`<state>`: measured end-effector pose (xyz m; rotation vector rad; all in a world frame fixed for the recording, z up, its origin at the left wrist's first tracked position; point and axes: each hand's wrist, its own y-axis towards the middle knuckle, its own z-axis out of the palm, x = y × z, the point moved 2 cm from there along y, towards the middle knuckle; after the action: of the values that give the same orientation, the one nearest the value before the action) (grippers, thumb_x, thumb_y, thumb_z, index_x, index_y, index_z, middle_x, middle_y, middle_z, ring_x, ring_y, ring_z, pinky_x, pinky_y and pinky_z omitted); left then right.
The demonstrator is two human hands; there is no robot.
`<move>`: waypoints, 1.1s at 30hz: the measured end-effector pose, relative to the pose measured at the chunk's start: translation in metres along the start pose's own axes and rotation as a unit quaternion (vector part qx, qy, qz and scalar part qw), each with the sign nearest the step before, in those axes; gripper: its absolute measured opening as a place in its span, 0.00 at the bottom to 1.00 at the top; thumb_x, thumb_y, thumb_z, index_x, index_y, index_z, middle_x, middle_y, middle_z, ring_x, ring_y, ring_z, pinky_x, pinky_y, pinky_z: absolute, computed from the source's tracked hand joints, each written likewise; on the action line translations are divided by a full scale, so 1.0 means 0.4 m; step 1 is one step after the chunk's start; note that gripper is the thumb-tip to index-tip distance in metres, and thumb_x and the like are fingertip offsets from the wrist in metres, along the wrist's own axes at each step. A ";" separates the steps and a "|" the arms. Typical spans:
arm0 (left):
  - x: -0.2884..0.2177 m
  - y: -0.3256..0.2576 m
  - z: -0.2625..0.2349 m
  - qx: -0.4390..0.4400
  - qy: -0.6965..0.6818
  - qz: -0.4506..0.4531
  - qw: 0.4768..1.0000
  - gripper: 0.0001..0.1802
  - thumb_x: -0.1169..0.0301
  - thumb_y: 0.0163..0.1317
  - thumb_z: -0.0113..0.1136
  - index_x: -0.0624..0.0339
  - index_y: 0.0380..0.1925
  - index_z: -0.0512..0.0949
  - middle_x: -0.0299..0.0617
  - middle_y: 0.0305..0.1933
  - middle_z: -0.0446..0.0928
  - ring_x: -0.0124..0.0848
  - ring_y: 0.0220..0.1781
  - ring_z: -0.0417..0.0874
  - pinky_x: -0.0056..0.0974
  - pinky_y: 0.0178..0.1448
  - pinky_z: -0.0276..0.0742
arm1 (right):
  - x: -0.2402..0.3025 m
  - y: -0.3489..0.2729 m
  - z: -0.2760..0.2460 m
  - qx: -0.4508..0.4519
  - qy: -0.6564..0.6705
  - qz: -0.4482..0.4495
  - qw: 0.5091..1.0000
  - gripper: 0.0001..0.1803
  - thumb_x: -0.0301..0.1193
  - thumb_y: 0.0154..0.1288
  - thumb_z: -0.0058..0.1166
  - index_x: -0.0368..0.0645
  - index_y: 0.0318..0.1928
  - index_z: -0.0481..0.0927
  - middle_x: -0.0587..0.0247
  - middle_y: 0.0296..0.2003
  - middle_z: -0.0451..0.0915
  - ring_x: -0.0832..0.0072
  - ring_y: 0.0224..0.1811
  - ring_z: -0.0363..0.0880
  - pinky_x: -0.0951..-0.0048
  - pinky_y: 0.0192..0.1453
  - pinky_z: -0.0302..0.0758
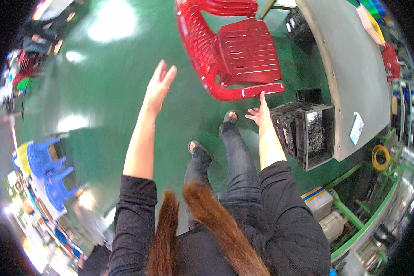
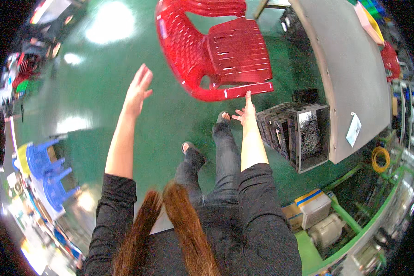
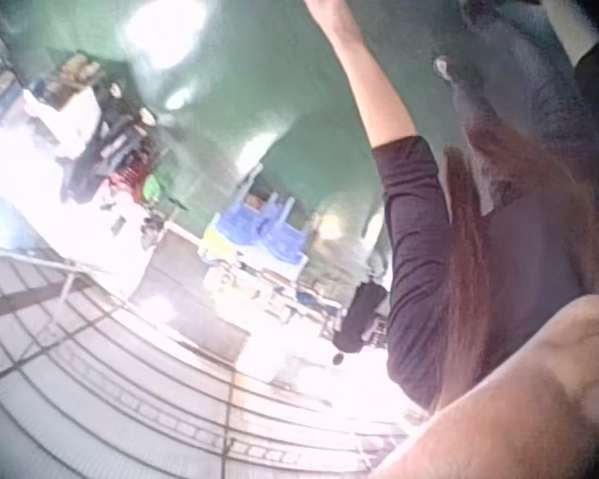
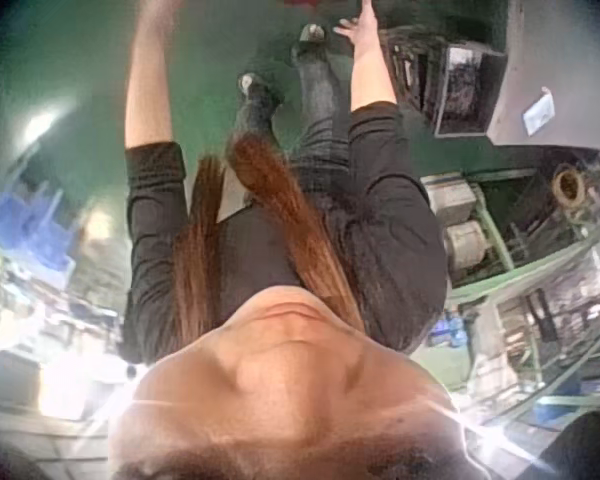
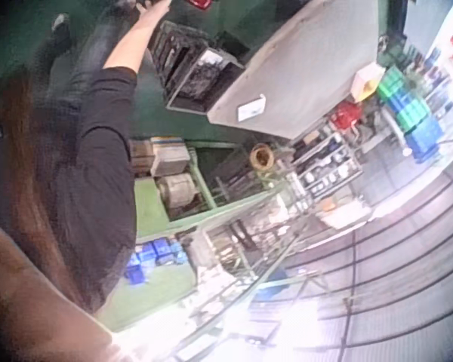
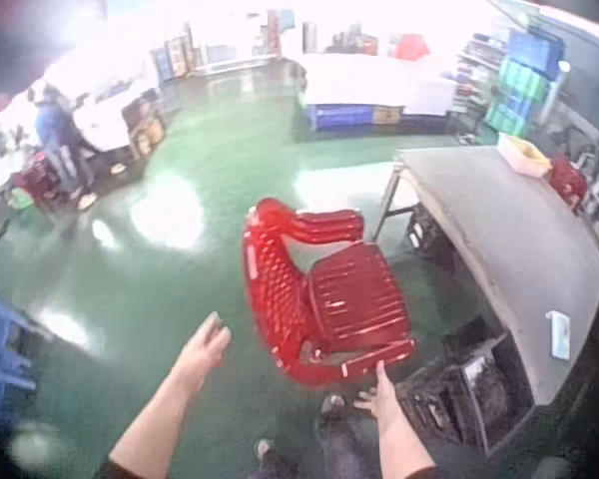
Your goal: The person sits at a table and sorts small metal clips by hand, placing them into a red basket. The person then walks to another area, moves a red chair, and returns to the table to continue sorting the clips.
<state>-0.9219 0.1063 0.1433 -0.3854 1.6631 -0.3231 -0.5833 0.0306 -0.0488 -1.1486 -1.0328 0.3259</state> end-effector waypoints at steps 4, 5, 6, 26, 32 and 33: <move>-0.032 0.240 0.136 0.019 -0.125 0.005 0.992 0.38 0.63 0.53 0.59 0.61 0.62 0.55 0.50 0.61 0.62 0.40 0.61 0.65 0.43 0.59 0.64 | 0.096 0.065 0.046 0.082 0.144 -0.056 0.984 0.52 0.63 0.38 0.61 0.44 0.58 0.59 0.49 0.53 0.66 0.52 0.53 0.68 0.39 0.41 0.73; -0.021 0.268 0.163 0.070 -0.184 0.016 0.980 0.35 0.70 0.51 0.59 0.61 0.59 0.58 0.49 0.56 0.67 0.40 0.56 0.70 0.43 0.56 0.68 | 0.111 0.098 0.061 0.066 0.203 -0.056 0.975 0.45 0.58 0.41 0.63 0.47 0.55 0.64 0.55 0.48 0.72 0.56 0.46 0.74 0.41 0.38 0.75; -0.023 0.284 0.184 0.074 -0.211 0.030 0.974 0.33 0.76 0.48 0.55 0.61 0.57 0.60 0.47 0.52 0.70 0.39 0.52 0.73 0.42 0.54 0.70 | 0.106 0.146 0.042 0.027 0.213 -0.035 0.976 0.42 0.53 0.43 0.65 0.48 0.56 0.63 0.57 0.48 0.72 0.56 0.44 0.76 0.43 0.37 0.76; -0.376 1.007 0.441 0.088 -0.109 0.124 0.982 0.18 0.80 0.48 0.54 0.66 0.42 0.71 0.43 0.37 0.77 0.34 0.39 0.79 0.38 0.47 0.75 | 0.731 0.514 0.214 0.061 0.141 -0.213 0.965 0.23 0.41 0.56 0.58 0.43 0.49 0.70 0.61 0.45 0.75 0.67 0.46 0.75 0.61 0.41 0.77; -0.412 1.167 0.339 -0.012 0.052 0.242 0.969 0.17 0.73 0.56 0.50 0.72 0.45 0.72 0.50 0.45 0.75 0.37 0.43 0.78 0.38 0.48 0.76 | 0.414 0.756 -0.215 -0.031 0.122 -0.254 0.959 0.21 0.38 0.64 0.48 0.42 0.54 0.68 0.57 0.45 0.74 0.66 0.45 0.77 0.65 0.44 0.77; -0.410 1.218 0.256 -0.020 0.036 0.261 0.965 0.17 0.72 0.59 0.48 0.72 0.45 0.73 0.51 0.44 0.76 0.38 0.43 0.78 0.39 0.49 0.75 | 0.303 0.848 -0.292 -0.083 0.126 -0.209 0.966 0.18 0.38 0.63 0.50 0.45 0.50 0.71 0.61 0.41 0.76 0.70 0.40 0.78 0.66 0.42 0.77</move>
<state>-0.8336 0.6176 0.0698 0.0441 1.7742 0.0916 -0.3329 0.1883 -0.2849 -1.0562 -1.0596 -0.2414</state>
